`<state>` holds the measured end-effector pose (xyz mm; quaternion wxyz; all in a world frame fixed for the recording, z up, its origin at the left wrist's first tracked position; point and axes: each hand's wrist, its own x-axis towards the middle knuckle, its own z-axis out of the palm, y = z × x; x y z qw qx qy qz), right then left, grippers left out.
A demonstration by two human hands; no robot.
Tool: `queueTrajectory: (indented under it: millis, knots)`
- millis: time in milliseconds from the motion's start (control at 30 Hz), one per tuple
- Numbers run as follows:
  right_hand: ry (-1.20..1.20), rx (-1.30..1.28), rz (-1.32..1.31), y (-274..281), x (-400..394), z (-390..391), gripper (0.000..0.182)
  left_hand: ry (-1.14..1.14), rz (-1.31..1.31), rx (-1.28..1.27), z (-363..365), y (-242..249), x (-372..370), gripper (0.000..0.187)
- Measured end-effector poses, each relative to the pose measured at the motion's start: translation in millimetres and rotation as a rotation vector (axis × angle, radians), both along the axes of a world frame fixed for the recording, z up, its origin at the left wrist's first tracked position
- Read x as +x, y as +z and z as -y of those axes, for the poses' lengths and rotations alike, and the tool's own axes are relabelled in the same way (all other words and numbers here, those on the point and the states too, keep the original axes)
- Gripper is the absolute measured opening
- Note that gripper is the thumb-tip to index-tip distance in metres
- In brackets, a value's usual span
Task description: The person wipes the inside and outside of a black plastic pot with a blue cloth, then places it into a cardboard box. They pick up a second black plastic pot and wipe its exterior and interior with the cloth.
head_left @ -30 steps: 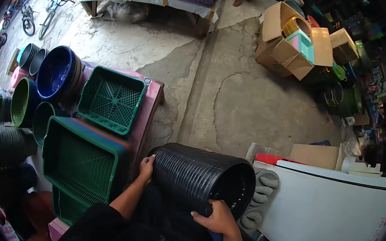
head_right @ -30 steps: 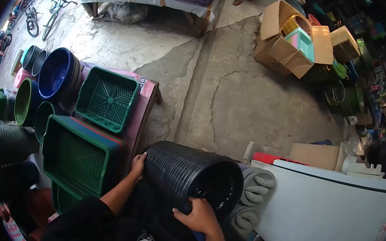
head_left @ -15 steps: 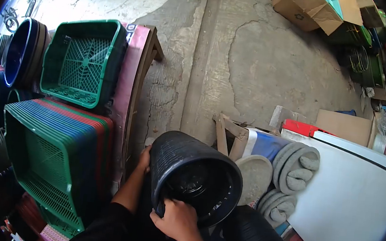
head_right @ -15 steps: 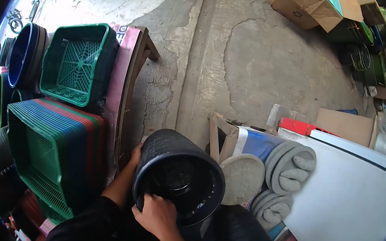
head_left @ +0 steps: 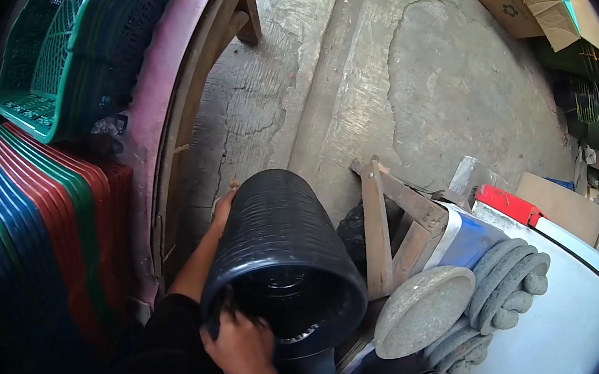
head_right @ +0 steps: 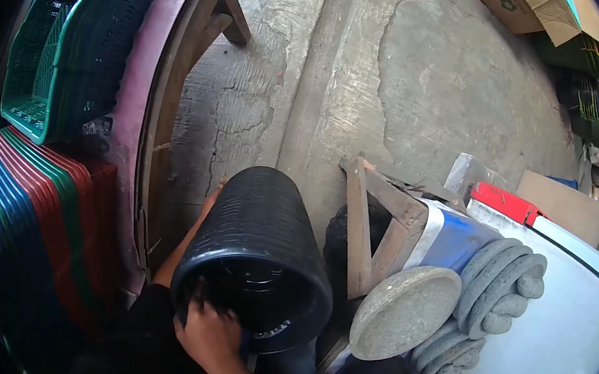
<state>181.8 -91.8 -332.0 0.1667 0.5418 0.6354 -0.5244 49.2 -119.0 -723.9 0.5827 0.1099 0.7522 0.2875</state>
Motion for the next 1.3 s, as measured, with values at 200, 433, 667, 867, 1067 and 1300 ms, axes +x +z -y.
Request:
queueTrajectory:
  millis: [200, 433, 667, 867, 1067, 1300]
  knots:
    - [0.013, 0.016, 0.010, 3.5, -19.2, -3.0, 0.075, 0.068, 0.162, -0.137, -17.2, 50.6, -16.5, 0.043]
    - [-0.131, 0.084, -0.067, 18.1, 11.8, -7.3, 0.078, 0.155, 0.318, 0.090, -15.4, 259.3, -10.1, 0.056]
    - [-0.256, 0.110, -0.107, 58.1, 60.9, -6.4, 0.062, -0.417, -0.273, 0.398, 2.4, 377.2, 39.1, 0.058]
    - [-0.325, 0.196, -0.166, 32.3, 70.7, 18.4, 0.047, -0.488, -0.500, 0.399, -15.9, 391.0, 57.6, 0.052]
    - [-0.799, 0.637, 0.204, 56.4, 119.2, 16.6, 0.053, -0.508, -0.559, 0.359, -9.6, 394.7, 41.9, 0.051]
    - [-0.771, 0.090, 0.207, 7.5, 106.9, 13.4, 0.066, -0.176, -0.406, 0.312, 29.7, 348.6, 9.5, 0.054]
